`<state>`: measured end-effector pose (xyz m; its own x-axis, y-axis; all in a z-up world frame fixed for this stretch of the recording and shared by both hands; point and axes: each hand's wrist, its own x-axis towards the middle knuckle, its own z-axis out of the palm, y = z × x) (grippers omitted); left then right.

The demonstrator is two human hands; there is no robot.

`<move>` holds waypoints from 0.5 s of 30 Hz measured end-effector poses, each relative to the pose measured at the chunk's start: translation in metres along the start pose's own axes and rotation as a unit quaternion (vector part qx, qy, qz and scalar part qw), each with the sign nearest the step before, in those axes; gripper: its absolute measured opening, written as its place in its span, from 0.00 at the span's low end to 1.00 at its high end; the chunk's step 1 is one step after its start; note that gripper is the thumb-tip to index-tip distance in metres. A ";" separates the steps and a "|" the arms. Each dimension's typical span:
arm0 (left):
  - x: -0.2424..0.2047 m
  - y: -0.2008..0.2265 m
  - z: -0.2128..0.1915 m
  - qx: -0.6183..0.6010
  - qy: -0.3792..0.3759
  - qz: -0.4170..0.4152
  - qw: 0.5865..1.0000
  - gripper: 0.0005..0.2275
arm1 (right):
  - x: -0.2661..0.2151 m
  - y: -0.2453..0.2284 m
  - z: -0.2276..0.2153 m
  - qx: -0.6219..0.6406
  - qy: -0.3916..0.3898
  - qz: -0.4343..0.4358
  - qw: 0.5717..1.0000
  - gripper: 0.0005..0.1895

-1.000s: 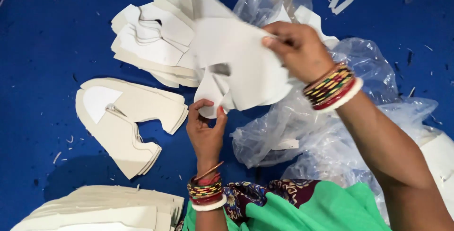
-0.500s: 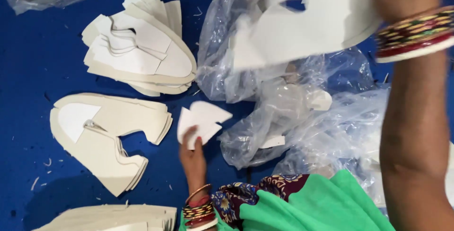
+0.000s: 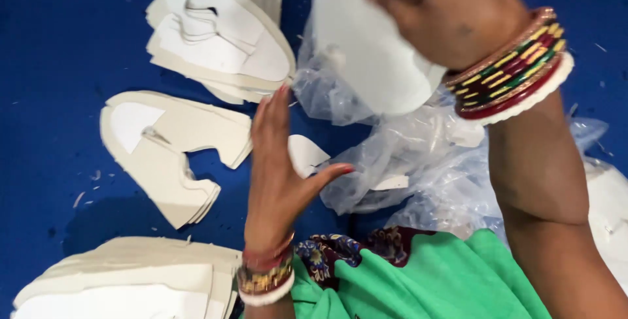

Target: The person organizes and assembles various white shoe upper components and templates.

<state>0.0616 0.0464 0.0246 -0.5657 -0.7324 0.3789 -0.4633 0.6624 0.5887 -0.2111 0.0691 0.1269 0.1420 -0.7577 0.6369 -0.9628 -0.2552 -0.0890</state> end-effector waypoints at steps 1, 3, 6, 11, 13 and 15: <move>0.018 0.010 -0.009 -0.037 0.027 0.065 0.997 0.57 | 0.008 -0.006 0.005 0.118 -0.003 -0.022 0.993 0.12; 0.024 0.017 -0.007 -0.082 0.000 0.044 0.996 0.60 | 0.035 -0.029 0.011 0.165 -0.023 -0.026 0.986 0.14; 0.017 0.013 -0.002 -0.154 0.005 0.014 0.988 0.62 | 0.066 -0.053 0.028 0.242 -0.113 0.058 0.962 0.16; -0.015 -0.030 0.011 -0.442 0.074 -0.036 0.893 0.50 | 0.080 -0.072 0.051 0.363 -0.270 0.232 0.861 0.19; -0.027 -0.049 0.014 -0.627 0.036 -0.075 0.774 0.45 | 0.080 -0.079 0.052 0.701 -0.268 0.190 0.633 0.23; -0.025 -0.048 0.012 -0.681 0.056 -0.052 0.728 0.44 | 0.073 -0.095 0.053 0.657 -0.281 0.198 0.671 0.23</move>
<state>0.0902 0.0347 -0.0220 -0.4814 -0.8261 0.2928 0.6503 -0.1127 0.7512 -0.0973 0.0062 0.1415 0.3544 -0.9351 0.0073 0.0298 0.0034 -0.9996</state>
